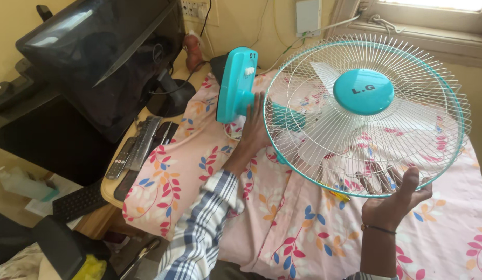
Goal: The person uses a yellow screwdriver to loosen and remove a screw from the front grill of a teal and white table fan. They then detach the front grill from the fan body.
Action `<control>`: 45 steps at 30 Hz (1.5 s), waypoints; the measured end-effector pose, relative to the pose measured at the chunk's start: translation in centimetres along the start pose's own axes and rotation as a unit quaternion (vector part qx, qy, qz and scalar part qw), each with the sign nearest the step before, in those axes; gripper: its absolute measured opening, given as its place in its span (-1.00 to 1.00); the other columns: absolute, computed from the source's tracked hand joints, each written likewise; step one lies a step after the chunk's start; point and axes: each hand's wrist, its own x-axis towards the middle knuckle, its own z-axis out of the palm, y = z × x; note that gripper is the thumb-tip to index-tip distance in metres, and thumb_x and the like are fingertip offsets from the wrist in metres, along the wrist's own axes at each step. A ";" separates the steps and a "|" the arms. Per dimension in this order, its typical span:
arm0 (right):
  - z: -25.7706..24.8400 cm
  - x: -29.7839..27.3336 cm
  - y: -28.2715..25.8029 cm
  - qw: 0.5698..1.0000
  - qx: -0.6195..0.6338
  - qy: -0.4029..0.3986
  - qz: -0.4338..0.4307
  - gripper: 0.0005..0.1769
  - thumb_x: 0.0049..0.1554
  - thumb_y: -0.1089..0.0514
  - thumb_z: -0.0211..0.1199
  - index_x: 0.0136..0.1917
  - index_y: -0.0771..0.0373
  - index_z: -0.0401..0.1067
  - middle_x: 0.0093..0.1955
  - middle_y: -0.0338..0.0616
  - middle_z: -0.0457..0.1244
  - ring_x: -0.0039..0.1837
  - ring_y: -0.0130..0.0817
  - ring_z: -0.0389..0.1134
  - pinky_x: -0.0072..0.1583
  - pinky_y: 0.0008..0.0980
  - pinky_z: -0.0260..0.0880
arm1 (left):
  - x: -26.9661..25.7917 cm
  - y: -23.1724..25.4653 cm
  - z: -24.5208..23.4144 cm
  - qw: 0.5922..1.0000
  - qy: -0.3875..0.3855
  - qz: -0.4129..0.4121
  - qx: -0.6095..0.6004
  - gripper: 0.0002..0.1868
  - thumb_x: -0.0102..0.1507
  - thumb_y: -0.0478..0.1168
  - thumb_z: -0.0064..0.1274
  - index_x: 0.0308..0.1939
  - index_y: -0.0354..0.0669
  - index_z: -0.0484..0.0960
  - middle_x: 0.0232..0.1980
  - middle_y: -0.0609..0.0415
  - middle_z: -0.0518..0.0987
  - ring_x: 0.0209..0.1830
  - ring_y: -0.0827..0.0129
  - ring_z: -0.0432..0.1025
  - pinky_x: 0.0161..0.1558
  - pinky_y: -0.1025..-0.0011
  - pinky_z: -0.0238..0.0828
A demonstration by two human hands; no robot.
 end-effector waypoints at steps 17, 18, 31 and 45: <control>-0.5 -2.0 0.2 0.999 -0.008 -0.043 -0.019 -0.02 0.31 -0.24 0.36 0.62 0.11 -0.22 0.63 0.11 -0.12 0.68 0.01 0.04 0.55 0.19 0.23 | -7.8 12.9 -9.0 0.560 0.001 -0.478 -0.676 -0.63 0.38 0.13 0.03 0.03 -0.02 0.39 -0.06 0.20 0.45 -0.07 0.43 0.46 -0.16 0.33 0.61; -0.8 -2.1 0.2 0.998 -0.014 -0.049 -0.021 0.00 0.31 -0.26 0.36 0.63 0.10 -0.24 0.65 0.11 -0.13 0.69 0.02 0.03 0.56 0.20 0.22 | -7.7 13.1 -9.2 0.566 0.007 -0.483 -0.668 -0.63 0.38 0.13 0.02 0.02 -0.02 0.40 -0.07 0.23 0.44 -0.07 0.45 0.45 -0.17 0.34 0.61; -8.9 -0.8 6.5 0.980 -0.160 -0.090 0.070 -0.44 0.30 0.09 0.21 0.49 0.27 0.19 0.30 0.05 0.26 0.31 0.00 0.26 0.34 0.04 0.34 | -6.2 12.4 -7.5 0.534 0.067 -0.516 -0.667 -0.77 0.33 -0.01 0.13 -0.10 -0.04 0.62 -0.08 0.26 0.51 -0.12 0.54 0.40 -0.15 0.36 0.60; -5.3 -6.2 4.0 0.659 -0.688 -0.220 -0.208 -0.77 0.11 0.12 0.35 0.06 0.14 0.55 0.06 -0.04 0.31 0.21 0.02 0.24 0.26 -0.02 0.25 | -5.5 8.3 -6.8 0.482 0.012 -0.502 -0.718 -0.73 0.26 0.04 0.20 -0.11 0.02 0.57 -0.08 0.24 0.54 0.01 0.43 0.43 -0.02 0.04 0.60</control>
